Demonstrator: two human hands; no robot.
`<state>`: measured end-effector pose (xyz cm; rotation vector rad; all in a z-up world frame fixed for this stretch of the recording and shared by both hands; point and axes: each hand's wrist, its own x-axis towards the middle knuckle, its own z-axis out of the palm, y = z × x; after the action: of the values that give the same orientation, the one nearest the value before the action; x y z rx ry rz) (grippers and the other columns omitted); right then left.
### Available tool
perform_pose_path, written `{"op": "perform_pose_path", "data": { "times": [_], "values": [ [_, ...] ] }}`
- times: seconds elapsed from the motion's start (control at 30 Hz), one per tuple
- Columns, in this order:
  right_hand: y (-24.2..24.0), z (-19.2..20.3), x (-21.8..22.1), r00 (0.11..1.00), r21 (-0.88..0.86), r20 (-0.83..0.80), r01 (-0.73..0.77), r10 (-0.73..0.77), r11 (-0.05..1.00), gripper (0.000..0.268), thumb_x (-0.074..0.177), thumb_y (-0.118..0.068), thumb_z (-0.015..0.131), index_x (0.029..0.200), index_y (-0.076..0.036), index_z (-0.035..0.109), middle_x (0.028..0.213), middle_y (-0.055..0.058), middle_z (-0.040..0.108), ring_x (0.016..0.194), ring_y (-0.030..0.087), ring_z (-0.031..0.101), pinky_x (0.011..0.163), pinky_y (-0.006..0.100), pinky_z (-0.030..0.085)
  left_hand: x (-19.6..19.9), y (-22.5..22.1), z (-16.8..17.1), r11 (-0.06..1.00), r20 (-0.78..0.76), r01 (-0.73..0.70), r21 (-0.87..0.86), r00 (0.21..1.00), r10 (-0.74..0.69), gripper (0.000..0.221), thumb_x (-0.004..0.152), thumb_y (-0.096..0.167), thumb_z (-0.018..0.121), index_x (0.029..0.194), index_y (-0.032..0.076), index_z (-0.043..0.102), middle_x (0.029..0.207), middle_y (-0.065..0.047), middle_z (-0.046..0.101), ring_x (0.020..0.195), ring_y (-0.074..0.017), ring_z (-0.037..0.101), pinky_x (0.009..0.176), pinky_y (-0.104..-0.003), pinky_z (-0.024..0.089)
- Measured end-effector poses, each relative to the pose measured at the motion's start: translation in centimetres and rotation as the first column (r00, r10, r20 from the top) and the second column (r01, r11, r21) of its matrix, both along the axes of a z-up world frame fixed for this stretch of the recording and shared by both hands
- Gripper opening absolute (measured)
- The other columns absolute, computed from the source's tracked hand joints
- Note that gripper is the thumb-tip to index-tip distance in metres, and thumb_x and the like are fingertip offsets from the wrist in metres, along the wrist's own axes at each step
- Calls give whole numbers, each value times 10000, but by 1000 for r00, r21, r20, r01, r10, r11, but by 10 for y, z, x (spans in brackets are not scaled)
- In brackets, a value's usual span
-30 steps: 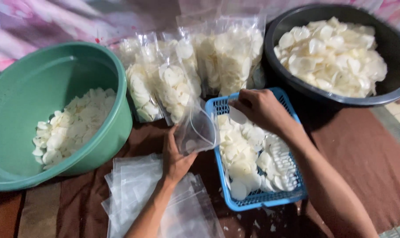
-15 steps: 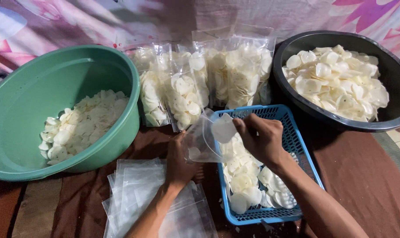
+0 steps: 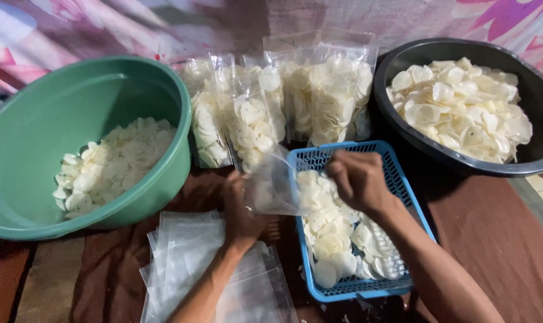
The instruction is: Filling clear plastic bags with white chips from a blue basket by hand
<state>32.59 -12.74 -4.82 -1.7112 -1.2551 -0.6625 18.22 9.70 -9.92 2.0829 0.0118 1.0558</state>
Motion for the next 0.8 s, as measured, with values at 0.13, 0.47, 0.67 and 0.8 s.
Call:
{"op": "perform_pose_path", "data": {
  "times": [0.13,0.47,0.67,0.8],
  "values": [
    [-6,61,-20,989,-81,23,147,-145,986,476,1111,-231,395,658,-152,515,505,41,440,394,278,469,418,331,391,-1,1,-19,975,111,107,-194,990,-86,716,888,394,728,1401,27,388,1437,-233,414,1329,-369,511,1107,-540,436],
    [-22,16,4,826,-977,-59,68,-560,204,528,858,-520,718,1177,-101,683,1067,199,766,951,452,738,874,565,573,5,5,-43,925,-179,201,-322,947,-268,703,802,240,816,1381,36,473,1207,-214,613,1171,-388,618,1008,-560,468],
    [-16,-2,15,849,-993,-112,-74,-517,95,252,843,-380,803,955,-156,780,828,80,796,811,352,761,767,457,578,1,-3,-22,952,-184,170,-255,958,-221,736,765,234,875,1346,-11,495,1169,-269,598,1148,-481,610,999,-580,479],
    [-16,57,-3,835,-872,-301,-46,-460,487,204,846,-302,759,921,-113,765,808,147,791,874,456,727,792,576,542,-1,-2,-15,989,-203,59,-137,975,-87,797,735,197,881,1393,-13,485,1217,-254,566,1173,-465,599,1015,-558,481]
  ]
}}
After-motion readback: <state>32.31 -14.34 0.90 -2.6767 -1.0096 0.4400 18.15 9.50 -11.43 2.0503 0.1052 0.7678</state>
